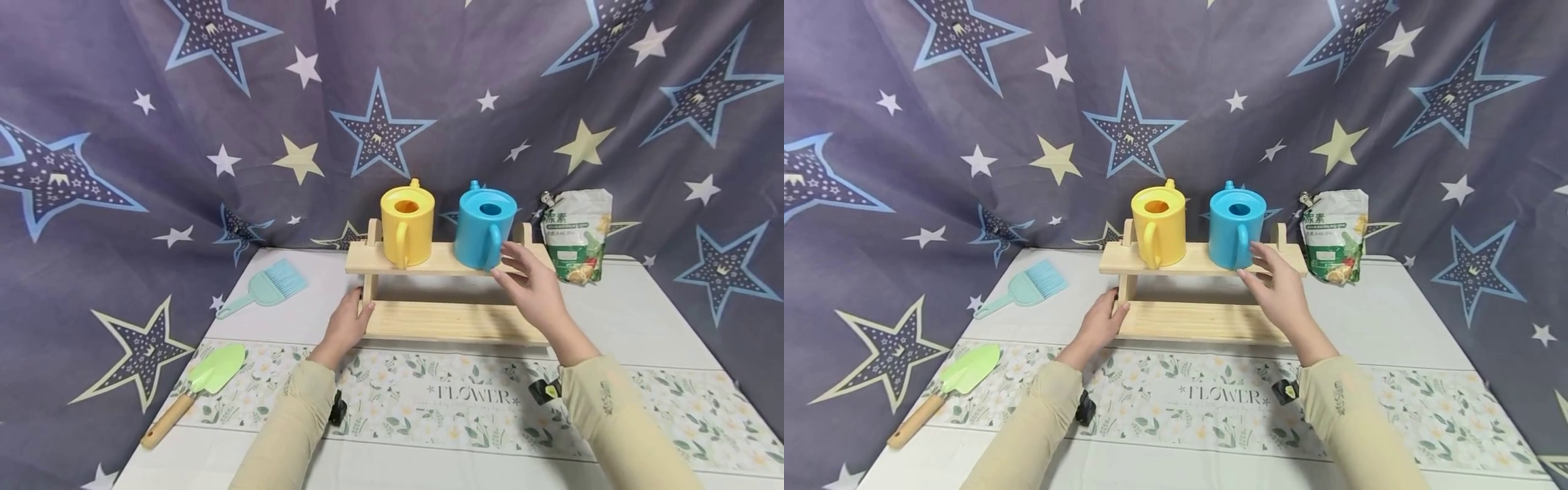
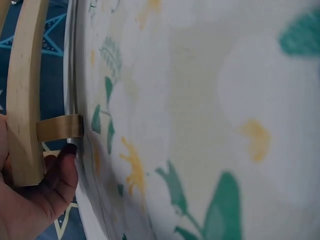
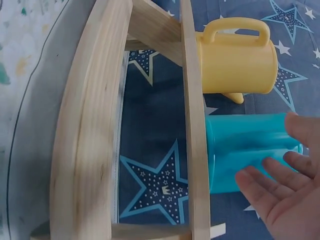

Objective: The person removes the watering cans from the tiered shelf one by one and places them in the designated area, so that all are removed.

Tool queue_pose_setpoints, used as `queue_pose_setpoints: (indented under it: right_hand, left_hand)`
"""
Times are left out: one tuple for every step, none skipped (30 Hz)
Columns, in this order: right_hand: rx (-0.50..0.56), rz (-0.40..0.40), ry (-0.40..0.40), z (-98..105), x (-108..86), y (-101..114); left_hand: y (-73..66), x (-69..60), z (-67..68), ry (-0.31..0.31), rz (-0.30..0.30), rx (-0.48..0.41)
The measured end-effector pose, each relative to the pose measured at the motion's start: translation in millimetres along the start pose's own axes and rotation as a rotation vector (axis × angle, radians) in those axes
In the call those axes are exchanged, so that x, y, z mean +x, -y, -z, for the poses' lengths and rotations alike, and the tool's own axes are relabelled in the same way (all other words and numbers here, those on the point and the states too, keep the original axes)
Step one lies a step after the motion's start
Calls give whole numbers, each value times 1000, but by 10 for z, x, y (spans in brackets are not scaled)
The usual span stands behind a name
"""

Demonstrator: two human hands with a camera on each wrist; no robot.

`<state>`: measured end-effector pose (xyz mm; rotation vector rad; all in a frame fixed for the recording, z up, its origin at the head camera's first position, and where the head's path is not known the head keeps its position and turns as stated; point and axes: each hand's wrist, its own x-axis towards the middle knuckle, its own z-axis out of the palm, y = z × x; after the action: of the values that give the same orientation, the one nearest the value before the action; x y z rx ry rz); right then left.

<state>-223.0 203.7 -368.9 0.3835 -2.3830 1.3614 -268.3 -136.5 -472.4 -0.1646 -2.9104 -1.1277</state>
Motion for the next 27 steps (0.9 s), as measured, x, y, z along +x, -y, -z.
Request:
queue_pose_setpoints:
  right_hand:
    - [12, -15, -3, -15, 15, 11]
    - [24, -30, -7, -31, 32, 19]
    - [31, -42, -13, -45, 48, 24]
    - [38, -54, -19, -55, 62, 30]
    - [44, -63, -24, -65, 74, 34]
    - [48, -71, -30, -72, 85, 38]
    - [56, -77, -36, -79, 95, 41]
    - [60, -81, -41, -84, 103, 39]
    - [63, -84, -45, -90, 111, 39]
    - [66, -87, -47, -95, 119, 35]
    - [68, -90, -49, -102, 126, 29]
    - [68, -95, -51, -107, 133, 28]
    - [70, -99, -51, -117, 141, 24]
    - [66, -102, -53, -125, 149, 22]
    - [62, -107, -54, -134, 155, 21]
    - [57, -111, -58, -141, 160, 24]
    - [51, -114, -61, -147, 165, 27]
    - [43, -116, -65, -152, 168, 32]
    - [36, -116, -68, -159, 171, 37]
    - [30, -117, -72, -163, 173, 40]
    - [25, -118, -76, -169, 174, 44]
    - [20, -116, -80, -174, 174, 49]
    - [16, -113, -84, -180, 175, 52]
    - [10, -107, -86, -185, 176, 54]
    - [4, -99, -89, -190, 179, 54]
    - [-4, -93, -91, -194, 181, 52]
    - [-15, -84, -93, -198, 183, 52]
  left_hand:
    - [6, 2, -1, 2, 1, 6]
    - [11, 3, -3, 5, 3, 12]
    - [15, 3, -5, 8, 3, 16]
    - [19, 3, -6, 11, 3, 21]
    - [23, 5, -9, 12, 2, 26]
    - [24, 6, -11, 13, 0, 28]
    - [22, 7, -13, 15, 0, 29]
    - [22, 10, -15, 17, -1, 31]
    - [22, 12, -18, 19, -3, 36]
    - [22, 14, -20, 21, -3, 42]
    - [22, 16, -23, 21, -4, 48]
    - [20, 18, -23, 21, -3, 52]
    - [21, 17, -25, 19, -2, 57]
    - [23, 16, -27, 17, -5, 62]
    - [23, 14, -29, 15, -5, 65]
    - [23, 13, -33, 13, -10, 69]
    - [23, 11, -35, 11, -12, 72]
    - [24, 9, -36, 9, -13, 72]
    - [25, 6, -38, 8, -13, 73]
    - [26, 5, -40, 6, -15, 72]
    - [29, 5, -42, 4, -14, 70]
    - [31, 5, -43, 2, -16, 69]
    - [34, 5, -43, 0, -13, 67]
    - [38, 6, -43, -3, -14, 66]
    - [39, 8, -42, -5, -14, 65]
    - [42, 11, -42, -7, -15, 64]
    - [45, 13, -41, -9, -16, 63]
